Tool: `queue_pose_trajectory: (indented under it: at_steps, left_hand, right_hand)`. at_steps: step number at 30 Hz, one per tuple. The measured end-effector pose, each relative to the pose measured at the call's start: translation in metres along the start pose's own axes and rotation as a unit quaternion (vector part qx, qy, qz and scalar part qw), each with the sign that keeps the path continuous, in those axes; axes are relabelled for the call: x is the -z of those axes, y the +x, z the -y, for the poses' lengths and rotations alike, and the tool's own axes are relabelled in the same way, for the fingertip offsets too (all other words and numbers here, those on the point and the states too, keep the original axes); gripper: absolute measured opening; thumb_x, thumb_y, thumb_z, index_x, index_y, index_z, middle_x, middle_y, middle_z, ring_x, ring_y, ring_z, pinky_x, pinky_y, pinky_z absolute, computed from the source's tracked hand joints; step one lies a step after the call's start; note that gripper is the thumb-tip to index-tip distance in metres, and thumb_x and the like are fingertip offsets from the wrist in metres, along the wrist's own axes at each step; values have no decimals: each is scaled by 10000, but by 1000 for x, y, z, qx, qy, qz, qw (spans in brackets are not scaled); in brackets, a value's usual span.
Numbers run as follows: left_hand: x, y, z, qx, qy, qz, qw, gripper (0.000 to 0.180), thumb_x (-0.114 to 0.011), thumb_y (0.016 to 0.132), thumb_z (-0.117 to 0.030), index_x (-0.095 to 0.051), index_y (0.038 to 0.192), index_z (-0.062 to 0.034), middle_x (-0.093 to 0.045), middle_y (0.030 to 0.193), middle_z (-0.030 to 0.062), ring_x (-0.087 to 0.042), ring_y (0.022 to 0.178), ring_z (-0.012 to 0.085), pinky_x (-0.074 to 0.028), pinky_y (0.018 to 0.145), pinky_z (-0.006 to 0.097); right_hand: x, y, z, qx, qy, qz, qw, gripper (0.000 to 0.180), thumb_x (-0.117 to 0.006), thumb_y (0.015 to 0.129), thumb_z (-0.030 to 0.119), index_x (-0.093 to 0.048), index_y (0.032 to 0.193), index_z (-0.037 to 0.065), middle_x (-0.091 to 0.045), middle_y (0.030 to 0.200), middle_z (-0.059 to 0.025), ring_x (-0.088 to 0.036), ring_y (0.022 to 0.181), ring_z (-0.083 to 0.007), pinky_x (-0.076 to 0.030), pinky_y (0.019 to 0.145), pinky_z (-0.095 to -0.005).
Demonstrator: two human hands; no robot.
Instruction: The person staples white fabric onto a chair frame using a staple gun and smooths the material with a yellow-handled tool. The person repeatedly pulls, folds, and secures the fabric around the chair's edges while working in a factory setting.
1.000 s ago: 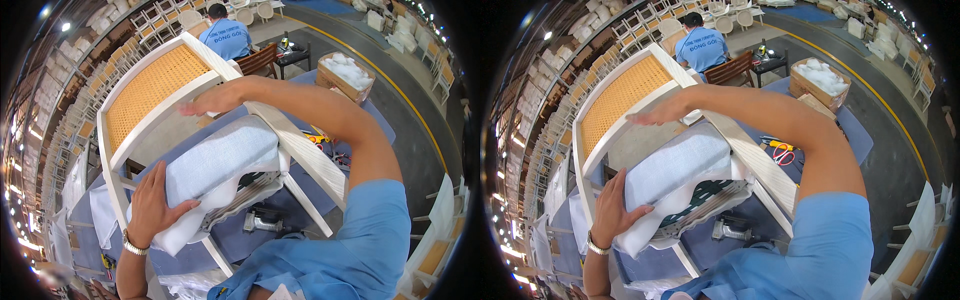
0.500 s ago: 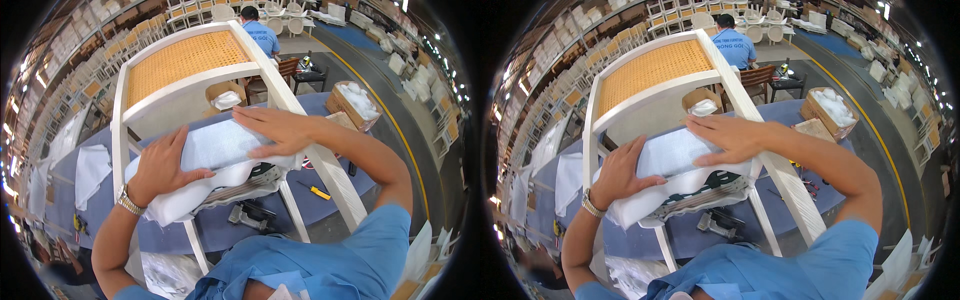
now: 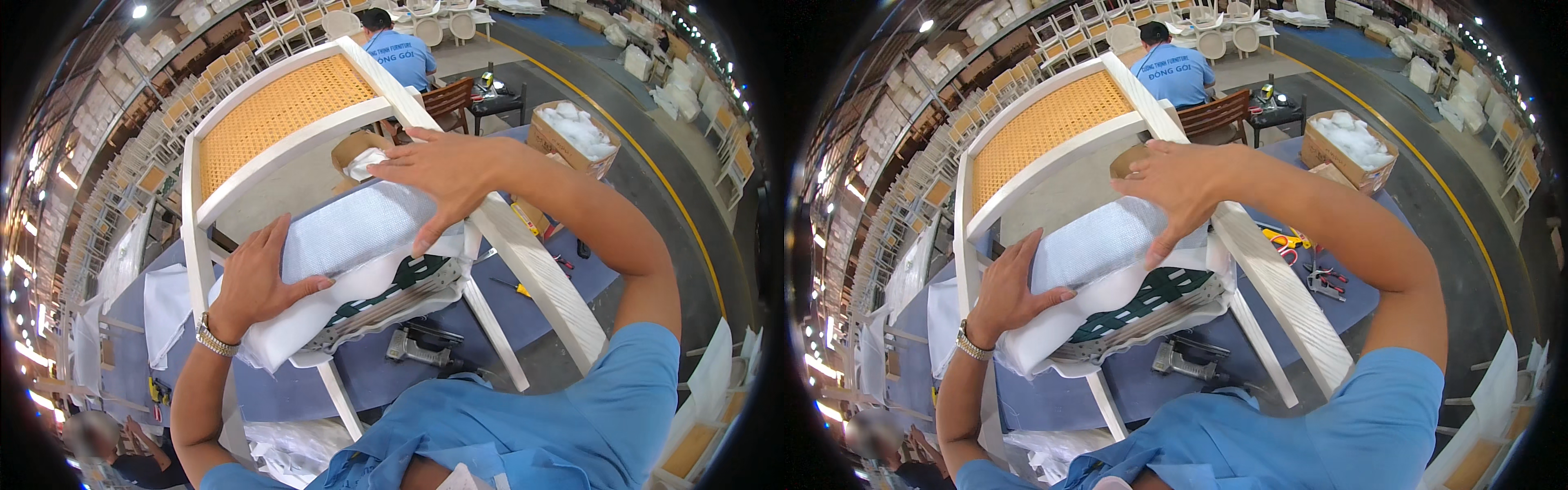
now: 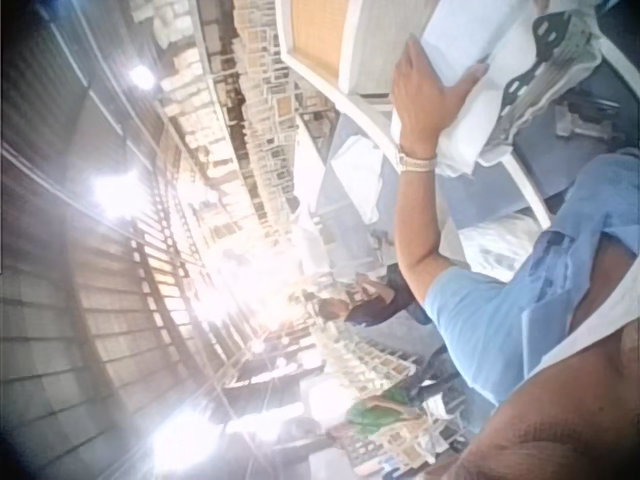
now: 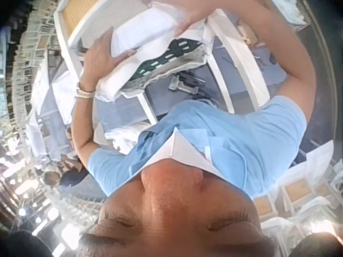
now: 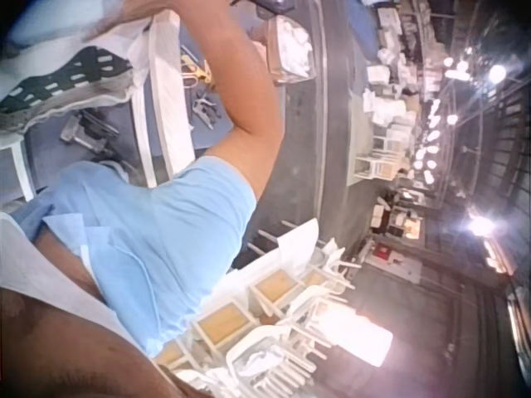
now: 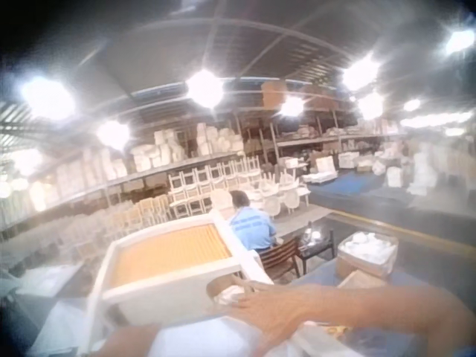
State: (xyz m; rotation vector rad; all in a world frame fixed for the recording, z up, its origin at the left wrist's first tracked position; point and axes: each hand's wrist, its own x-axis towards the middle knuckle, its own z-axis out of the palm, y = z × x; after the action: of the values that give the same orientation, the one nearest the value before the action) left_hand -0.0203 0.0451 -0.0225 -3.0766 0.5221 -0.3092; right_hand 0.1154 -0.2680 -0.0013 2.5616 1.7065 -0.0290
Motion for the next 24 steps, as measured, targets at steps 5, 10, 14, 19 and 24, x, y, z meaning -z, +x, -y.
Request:
queue_pose_trajectory:
  at_steps: [5,10,14,19,24]
  left_hand:
    - [-2,0,1,-1,-9,-5,1000,1120,-692,718,-784,-474,1400,78,-609,1276,291,-605,1178,429,-478,1001,486]
    - [7,-3,-2,14,-25,8,1000,1106,-710,712,-767,-470,1418,50,-599,1280,300,-595,1184,443,-463,1018,494]
    - [-2,8,6,-12,-69,20,997,1110,-712,712,-767,-463,1425,48,-604,1271,294,-599,1174,447,-468,1011,494]
    - [11,47,22,-31,-227,175,957,869,-621,891,-651,-504,1407,39,-600,1303,291,-600,1175,435,-465,1021,428]
    - [-16,131,-3,-141,-245,247,927,802,-535,971,-623,-482,1447,20,-571,1382,249,-572,1244,363,-426,1066,388]
  right_hand:
    - [-21,13,-11,3,-16,39,999,1280,-652,697,827,-264,1535,-59,-350,1542,-305,-344,1461,-363,-134,1236,-551]
    - [-37,-17,-6,48,20,-72,996,1128,-661,787,721,-303,1510,-67,-353,1553,-278,-355,1453,-367,-181,1238,-508]
    - [-21,-76,23,9,17,-44,999,944,-707,840,550,-378,1461,-80,-376,1540,-270,-402,1421,-371,-290,1207,-450]
    - [-5,-103,73,-22,-74,23,997,712,-717,850,476,-584,1266,-87,-574,1353,-249,-510,1327,-353,-329,1179,-439]
    - [0,-94,124,20,56,228,972,524,-696,863,470,-716,1004,-34,-726,960,-187,-677,1046,-351,-460,1025,-445]
